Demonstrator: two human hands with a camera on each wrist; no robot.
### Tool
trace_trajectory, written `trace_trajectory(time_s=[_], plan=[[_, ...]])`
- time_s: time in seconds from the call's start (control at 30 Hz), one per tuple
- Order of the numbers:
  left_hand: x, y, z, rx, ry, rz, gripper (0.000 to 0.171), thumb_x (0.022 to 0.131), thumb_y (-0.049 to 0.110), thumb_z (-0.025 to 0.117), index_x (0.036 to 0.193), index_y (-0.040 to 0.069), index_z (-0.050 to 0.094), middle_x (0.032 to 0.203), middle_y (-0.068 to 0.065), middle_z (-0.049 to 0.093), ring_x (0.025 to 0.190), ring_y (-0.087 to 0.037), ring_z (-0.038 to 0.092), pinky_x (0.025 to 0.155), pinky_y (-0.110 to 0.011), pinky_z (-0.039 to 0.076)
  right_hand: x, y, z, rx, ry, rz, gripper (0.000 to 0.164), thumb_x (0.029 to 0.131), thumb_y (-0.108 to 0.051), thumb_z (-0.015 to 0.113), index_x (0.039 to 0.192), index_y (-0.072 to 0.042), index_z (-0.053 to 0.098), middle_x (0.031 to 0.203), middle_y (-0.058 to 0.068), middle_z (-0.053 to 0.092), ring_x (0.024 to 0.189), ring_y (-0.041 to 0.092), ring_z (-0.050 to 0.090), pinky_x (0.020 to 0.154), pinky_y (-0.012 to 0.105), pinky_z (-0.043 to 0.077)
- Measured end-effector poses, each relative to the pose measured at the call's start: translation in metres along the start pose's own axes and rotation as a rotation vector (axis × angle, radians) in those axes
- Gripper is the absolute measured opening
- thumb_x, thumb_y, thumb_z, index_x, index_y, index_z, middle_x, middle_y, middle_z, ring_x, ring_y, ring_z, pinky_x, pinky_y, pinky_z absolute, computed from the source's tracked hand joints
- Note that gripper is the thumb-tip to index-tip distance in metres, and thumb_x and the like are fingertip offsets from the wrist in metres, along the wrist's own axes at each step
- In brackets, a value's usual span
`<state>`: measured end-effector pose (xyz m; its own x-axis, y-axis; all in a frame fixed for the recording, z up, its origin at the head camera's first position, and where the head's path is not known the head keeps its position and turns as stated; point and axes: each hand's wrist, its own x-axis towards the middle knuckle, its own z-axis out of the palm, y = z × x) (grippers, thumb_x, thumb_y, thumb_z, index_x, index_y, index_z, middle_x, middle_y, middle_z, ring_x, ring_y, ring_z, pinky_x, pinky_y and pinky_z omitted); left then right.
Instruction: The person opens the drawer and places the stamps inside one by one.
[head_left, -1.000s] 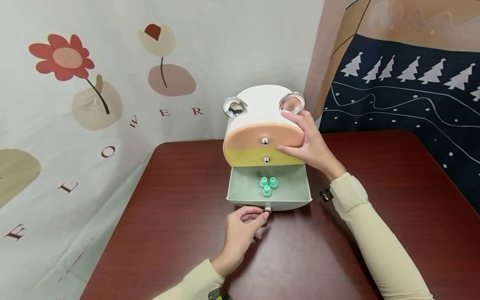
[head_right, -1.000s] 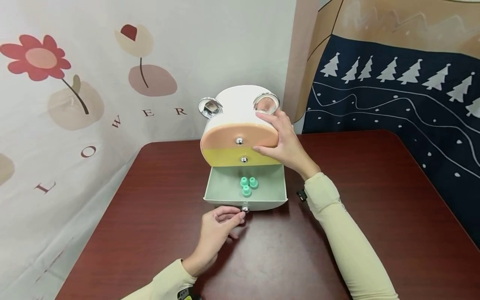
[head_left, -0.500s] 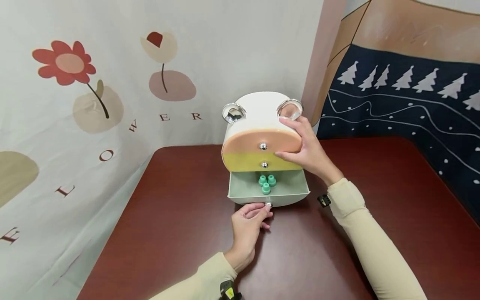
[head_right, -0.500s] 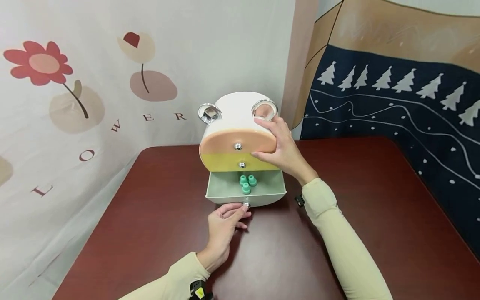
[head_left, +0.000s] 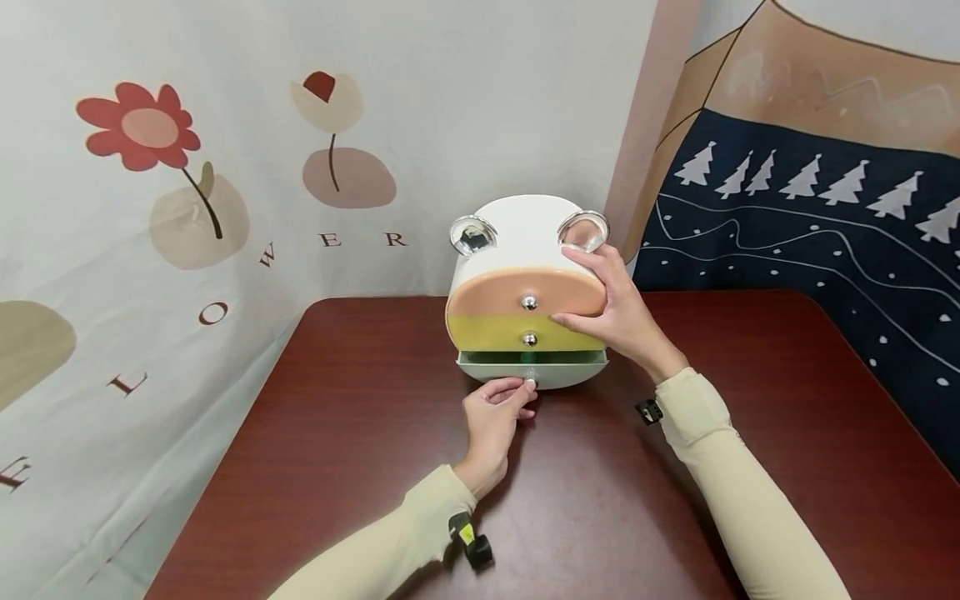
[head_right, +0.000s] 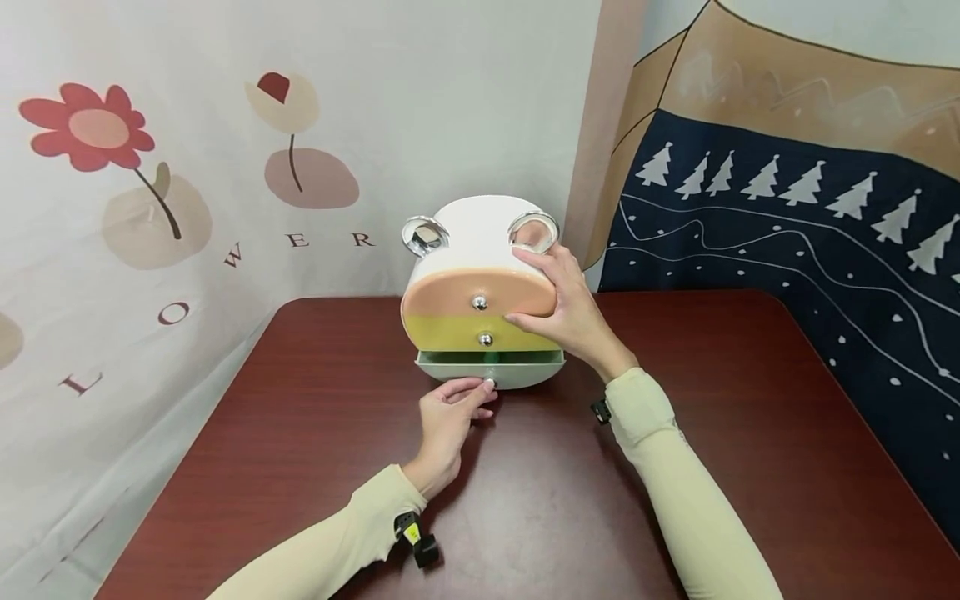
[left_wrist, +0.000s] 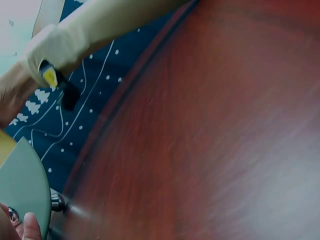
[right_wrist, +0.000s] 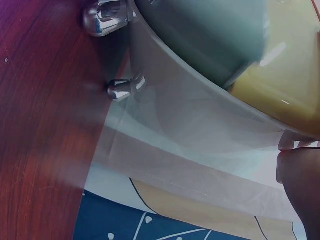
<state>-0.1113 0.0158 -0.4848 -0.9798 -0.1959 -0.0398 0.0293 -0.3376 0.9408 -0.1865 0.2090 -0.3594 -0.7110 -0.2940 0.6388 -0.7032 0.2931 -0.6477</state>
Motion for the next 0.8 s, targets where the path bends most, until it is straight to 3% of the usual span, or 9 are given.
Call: trace_trajectory(time_s=[0.4,0.6,0.7,0.8], plan=[[0.022,-0.001,0.014,-0.003,-0.011,0.050,0.012,0.091,-0.010,0.081,0.100,-0.014,0.074,0.089,-0.022,0.078,0.077,-0.025,0.077,0.067,-0.026,0.062,-0.001,-0.001,-0.011,-0.043,0.007,-0.026,0.086,0.074,0.011,0.095,0.151,0.004,0.057,0.142,0.031,0.049,0.117,0.033,0.051,0.090,0.038,0.046],[0.025,0.001,0.015,-0.002,-0.049,0.060,0.014,0.092,-0.009,0.080,0.103,-0.016,0.073,0.091,-0.021,0.077,0.080,-0.027,0.077,0.069,-0.028,0.063,-0.001,0.028,-0.013,-0.067,0.032,-0.012,0.094,0.071,0.008,0.098,0.154,-0.001,0.057,0.141,0.028,0.049,0.118,0.032,0.050,0.089,0.043,0.045],[0.022,0.005,0.013,0.117,-0.103,0.072,0.019,0.095,-0.004,0.079,0.111,-0.013,0.072,0.100,-0.021,0.077,0.083,-0.027,0.076,0.069,-0.030,0.063,-0.003,0.039,-0.015,-0.076,0.038,-0.002,0.097,0.072,0.003,0.100,0.158,-0.009,0.056,0.143,0.021,0.050,0.120,0.029,0.050,0.090,0.045,0.045],[0.013,0.014,0.005,0.376,-0.181,0.164,0.031,0.096,0.007,0.079,0.122,-0.005,0.069,0.113,-0.018,0.076,0.091,-0.027,0.075,0.073,-0.032,0.062,-0.005,0.041,-0.017,-0.088,0.033,-0.019,0.099,0.075,-0.001,0.100,0.161,-0.016,0.054,0.147,0.014,0.051,0.122,0.025,0.050,0.092,0.046,0.046]])
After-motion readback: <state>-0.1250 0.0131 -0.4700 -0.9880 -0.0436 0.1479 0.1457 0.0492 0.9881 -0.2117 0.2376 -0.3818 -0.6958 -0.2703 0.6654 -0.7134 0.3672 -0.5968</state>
